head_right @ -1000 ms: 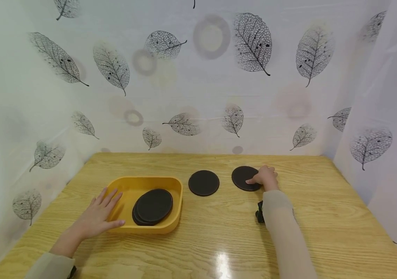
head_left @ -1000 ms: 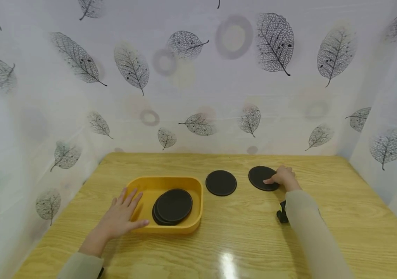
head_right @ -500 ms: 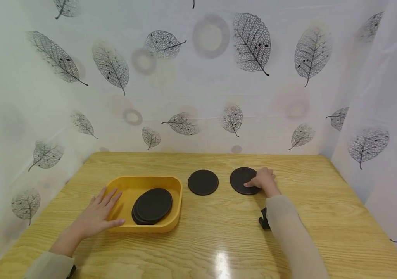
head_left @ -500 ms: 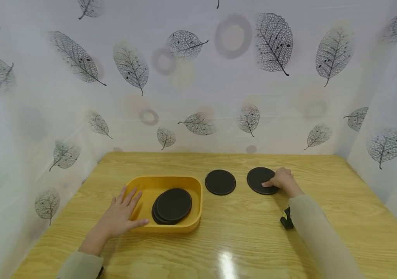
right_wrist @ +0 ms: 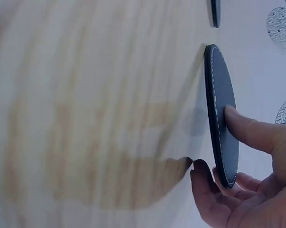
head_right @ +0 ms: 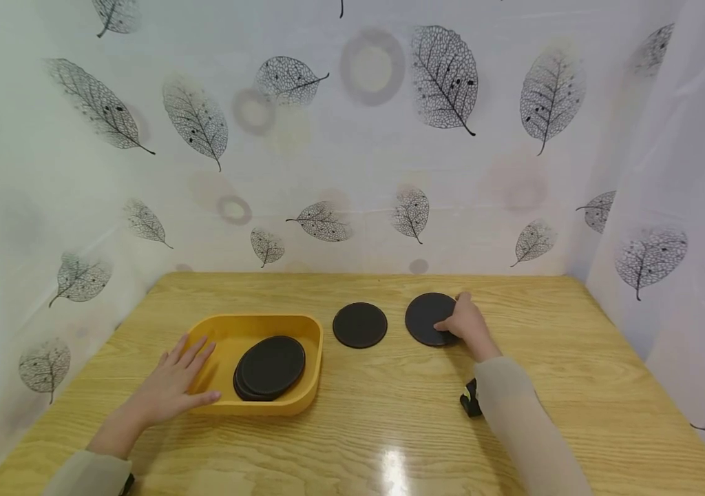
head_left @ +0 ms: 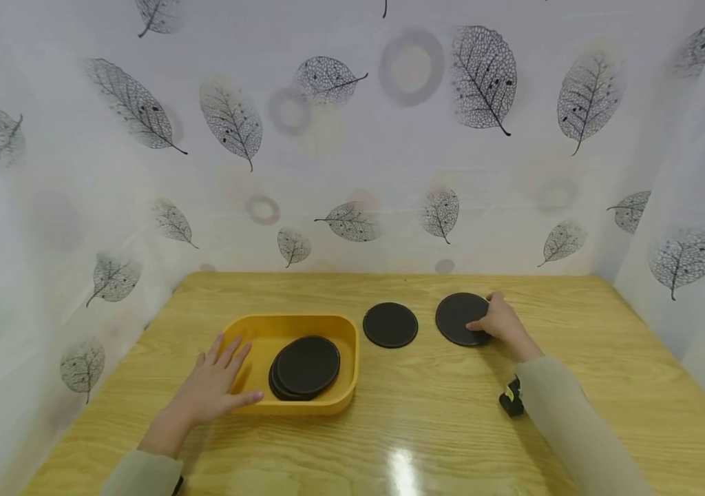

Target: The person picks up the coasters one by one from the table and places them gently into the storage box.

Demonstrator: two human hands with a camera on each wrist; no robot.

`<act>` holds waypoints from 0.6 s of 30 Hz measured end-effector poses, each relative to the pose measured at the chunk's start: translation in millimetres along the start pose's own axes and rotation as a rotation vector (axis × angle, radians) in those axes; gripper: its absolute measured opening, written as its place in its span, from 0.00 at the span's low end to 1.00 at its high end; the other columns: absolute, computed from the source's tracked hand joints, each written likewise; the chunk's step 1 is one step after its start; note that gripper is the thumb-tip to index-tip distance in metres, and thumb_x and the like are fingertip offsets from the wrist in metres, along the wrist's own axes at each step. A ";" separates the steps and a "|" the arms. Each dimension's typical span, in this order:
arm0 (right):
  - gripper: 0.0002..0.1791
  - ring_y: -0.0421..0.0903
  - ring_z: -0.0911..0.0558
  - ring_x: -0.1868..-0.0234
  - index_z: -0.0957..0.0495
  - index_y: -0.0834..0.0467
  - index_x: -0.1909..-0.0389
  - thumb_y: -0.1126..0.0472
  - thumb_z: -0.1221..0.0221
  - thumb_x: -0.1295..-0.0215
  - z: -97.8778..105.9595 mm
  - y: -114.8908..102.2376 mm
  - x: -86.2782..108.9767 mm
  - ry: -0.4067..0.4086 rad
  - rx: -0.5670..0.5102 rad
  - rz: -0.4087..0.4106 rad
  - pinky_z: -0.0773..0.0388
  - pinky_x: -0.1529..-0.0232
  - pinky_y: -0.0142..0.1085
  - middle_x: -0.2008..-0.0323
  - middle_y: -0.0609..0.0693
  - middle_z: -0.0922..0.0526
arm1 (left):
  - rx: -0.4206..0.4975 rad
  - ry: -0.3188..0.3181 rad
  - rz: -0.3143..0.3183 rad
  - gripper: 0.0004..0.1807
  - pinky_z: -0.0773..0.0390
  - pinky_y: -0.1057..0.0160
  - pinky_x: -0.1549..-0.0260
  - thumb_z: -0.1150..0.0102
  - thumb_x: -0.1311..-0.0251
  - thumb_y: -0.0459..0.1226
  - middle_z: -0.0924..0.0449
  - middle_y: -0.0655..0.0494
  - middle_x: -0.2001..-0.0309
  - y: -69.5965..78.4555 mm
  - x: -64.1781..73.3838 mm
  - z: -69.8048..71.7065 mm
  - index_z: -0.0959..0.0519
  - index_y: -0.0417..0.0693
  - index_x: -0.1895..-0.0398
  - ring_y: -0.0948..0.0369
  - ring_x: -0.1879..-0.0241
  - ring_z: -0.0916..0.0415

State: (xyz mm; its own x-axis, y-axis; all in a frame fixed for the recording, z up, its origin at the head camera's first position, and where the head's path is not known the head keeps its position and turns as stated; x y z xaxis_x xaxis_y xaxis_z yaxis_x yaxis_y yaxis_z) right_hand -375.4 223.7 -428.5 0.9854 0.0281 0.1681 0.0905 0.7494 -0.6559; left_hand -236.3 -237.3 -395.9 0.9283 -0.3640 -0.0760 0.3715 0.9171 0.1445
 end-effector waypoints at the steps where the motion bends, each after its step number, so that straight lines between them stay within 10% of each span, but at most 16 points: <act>1: 0.42 0.70 0.40 0.47 0.54 0.76 0.41 0.63 0.39 0.48 1.6 -1.4 1.1 0.015 -0.008 0.013 0.37 0.50 0.55 0.47 0.79 0.43 | 0.001 0.003 -0.001 0.47 0.54 0.32 0.50 0.51 0.49 0.61 0.53 0.36 0.35 0.0 0.0 0.1 0.46 0.35 0.36 0.38 0.37 0.66; 18: 0.36 0.56 0.25 0.59 0.50 0.71 0.37 0.72 0.44 0.45 5.0 -4.0 25.3 0.003 -0.351 0.038 0.23 0.68 0.38 0.44 0.75 0.43 | -0.021 0.013 0.001 0.48 0.54 0.32 0.50 0.52 0.49 0.62 0.53 0.37 0.35 -1.5 -1.2 -0.9 0.46 0.35 0.36 0.38 0.37 0.66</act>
State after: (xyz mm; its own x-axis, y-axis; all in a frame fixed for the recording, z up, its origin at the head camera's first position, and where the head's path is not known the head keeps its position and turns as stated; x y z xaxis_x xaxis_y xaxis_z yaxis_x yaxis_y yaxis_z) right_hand -351.5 224.7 -418.0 0.9893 0.0495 0.1370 0.0974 0.4747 -0.8747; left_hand -238.0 -238.1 -396.9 0.9281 -0.3614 -0.0892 0.3704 0.9207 0.1234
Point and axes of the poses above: each hand's wrist, its own x-axis away from the middle knuckle, its own z-axis out of the back of the hand, y = z × x, the point moved 8 cm from there along -x, towards the middle knuckle
